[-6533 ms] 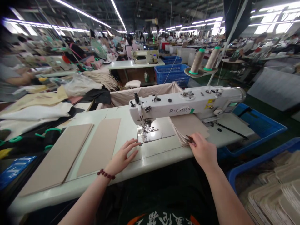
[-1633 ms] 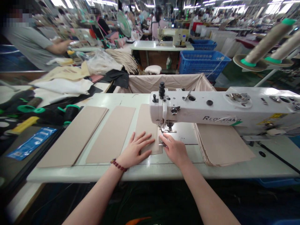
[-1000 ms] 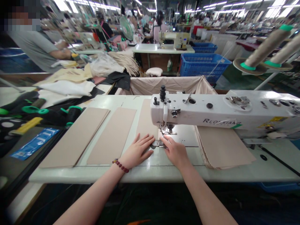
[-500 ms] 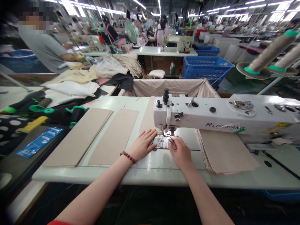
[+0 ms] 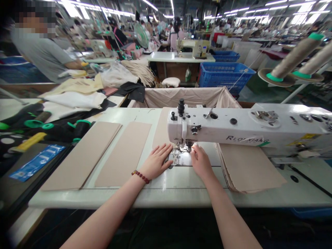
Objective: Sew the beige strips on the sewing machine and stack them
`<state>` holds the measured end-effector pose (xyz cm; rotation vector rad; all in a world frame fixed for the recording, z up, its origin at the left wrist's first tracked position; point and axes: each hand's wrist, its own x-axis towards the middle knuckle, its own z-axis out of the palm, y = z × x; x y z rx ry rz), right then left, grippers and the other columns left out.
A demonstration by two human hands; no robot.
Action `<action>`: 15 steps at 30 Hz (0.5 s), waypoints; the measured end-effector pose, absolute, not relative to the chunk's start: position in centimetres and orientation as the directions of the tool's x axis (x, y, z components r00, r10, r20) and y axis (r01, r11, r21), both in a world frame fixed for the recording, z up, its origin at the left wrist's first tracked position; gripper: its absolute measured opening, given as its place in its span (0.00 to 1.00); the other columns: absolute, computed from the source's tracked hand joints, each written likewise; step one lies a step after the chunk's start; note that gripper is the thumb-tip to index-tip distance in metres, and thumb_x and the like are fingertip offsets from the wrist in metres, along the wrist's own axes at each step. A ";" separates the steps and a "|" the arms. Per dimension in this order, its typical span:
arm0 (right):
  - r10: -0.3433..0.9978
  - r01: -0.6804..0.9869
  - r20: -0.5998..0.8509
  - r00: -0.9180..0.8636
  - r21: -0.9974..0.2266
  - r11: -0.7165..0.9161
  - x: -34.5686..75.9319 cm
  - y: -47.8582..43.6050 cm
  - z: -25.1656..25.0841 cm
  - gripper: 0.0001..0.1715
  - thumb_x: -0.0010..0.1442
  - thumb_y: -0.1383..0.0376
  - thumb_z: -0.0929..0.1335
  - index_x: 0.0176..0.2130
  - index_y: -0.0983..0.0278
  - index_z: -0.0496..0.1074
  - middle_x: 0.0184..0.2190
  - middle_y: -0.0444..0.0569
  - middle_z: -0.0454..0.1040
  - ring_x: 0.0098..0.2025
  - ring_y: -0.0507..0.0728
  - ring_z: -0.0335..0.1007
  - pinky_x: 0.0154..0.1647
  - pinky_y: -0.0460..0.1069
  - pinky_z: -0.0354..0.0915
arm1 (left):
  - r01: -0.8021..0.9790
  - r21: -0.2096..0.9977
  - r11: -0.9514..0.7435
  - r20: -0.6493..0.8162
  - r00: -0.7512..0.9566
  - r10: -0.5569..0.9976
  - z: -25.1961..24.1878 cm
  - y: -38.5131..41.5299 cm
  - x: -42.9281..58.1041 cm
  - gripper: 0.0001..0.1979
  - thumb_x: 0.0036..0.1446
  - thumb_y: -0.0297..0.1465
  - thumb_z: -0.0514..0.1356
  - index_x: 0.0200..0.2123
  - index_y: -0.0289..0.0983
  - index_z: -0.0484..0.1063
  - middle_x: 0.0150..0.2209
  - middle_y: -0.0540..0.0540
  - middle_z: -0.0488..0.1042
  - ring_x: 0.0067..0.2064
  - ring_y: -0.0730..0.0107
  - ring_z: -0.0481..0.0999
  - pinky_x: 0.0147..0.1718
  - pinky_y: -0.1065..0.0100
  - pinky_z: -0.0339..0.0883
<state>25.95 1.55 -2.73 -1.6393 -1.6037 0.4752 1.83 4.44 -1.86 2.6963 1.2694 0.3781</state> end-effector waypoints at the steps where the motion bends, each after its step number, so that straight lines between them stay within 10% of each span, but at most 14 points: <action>1: 0.960 0.664 0.248 0.134 -0.741 0.099 25.9 1.8 -2.6 0.20 0.63 0.53 0.58 0.39 0.63 0.70 0.33 0.52 0.72 0.36 0.58 0.68 0.37 0.50 0.62 | 0.739 0.227 -0.634 0.165 0.612 0.773 -1.8 4.4 1.8 0.31 0.65 0.46 0.46 0.67 0.43 0.45 0.67 0.49 0.51 0.68 0.61 0.48 0.65 0.57 0.42; 15: 0.981 0.556 0.103 0.167 -0.831 -0.007 25.8 2.8 -2.3 0.29 0.64 0.44 0.52 0.30 0.61 0.63 0.12 0.39 0.58 0.16 0.53 0.57 0.21 0.46 0.53 | 0.750 0.213 -0.627 0.144 0.610 0.779 -1.3 4.3 1.9 0.30 0.64 0.45 0.48 0.67 0.49 0.46 0.67 0.54 0.51 0.67 0.60 0.49 0.64 0.55 0.43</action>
